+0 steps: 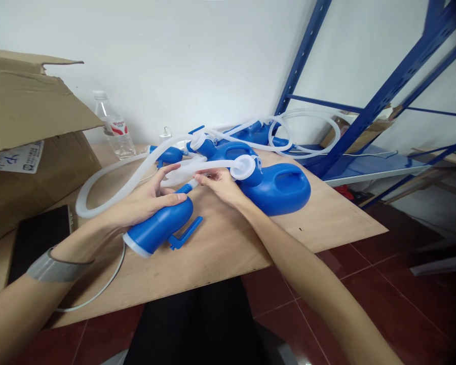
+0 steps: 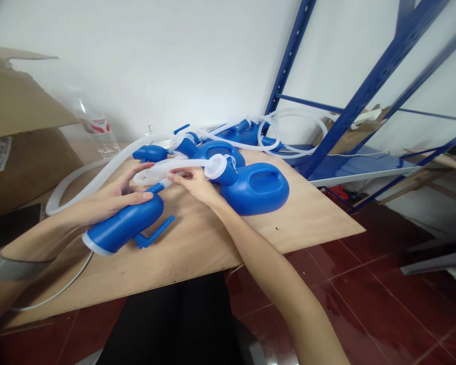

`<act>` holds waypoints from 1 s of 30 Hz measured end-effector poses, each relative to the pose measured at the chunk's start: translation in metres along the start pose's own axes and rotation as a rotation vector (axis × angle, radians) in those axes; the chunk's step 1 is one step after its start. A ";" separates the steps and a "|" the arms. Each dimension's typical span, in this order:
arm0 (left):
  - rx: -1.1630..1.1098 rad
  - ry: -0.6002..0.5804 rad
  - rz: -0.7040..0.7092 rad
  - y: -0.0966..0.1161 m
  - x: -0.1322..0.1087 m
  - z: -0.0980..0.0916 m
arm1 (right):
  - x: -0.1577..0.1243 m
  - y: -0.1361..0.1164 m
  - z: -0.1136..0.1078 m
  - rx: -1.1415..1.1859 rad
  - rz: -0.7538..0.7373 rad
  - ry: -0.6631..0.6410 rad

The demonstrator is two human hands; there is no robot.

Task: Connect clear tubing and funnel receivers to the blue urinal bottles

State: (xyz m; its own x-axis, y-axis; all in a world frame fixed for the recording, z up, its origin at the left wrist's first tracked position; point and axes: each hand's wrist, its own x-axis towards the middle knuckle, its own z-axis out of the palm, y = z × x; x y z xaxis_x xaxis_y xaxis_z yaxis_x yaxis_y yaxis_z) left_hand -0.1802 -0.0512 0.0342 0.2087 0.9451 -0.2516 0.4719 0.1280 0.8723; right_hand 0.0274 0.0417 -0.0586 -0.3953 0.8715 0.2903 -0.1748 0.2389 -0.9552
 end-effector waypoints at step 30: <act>-0.134 -0.019 -0.136 0.003 -0.005 -0.003 | 0.007 -0.002 -0.001 0.183 0.151 0.072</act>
State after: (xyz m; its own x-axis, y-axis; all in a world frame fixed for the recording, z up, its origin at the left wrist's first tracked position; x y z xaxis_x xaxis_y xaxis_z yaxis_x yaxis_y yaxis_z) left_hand -0.1826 -0.0550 0.0397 0.1672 0.9106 -0.3779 0.3785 0.2947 0.8774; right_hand 0.0255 0.0474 -0.0551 -0.3650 0.9214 0.1335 -0.2819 0.0273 -0.9591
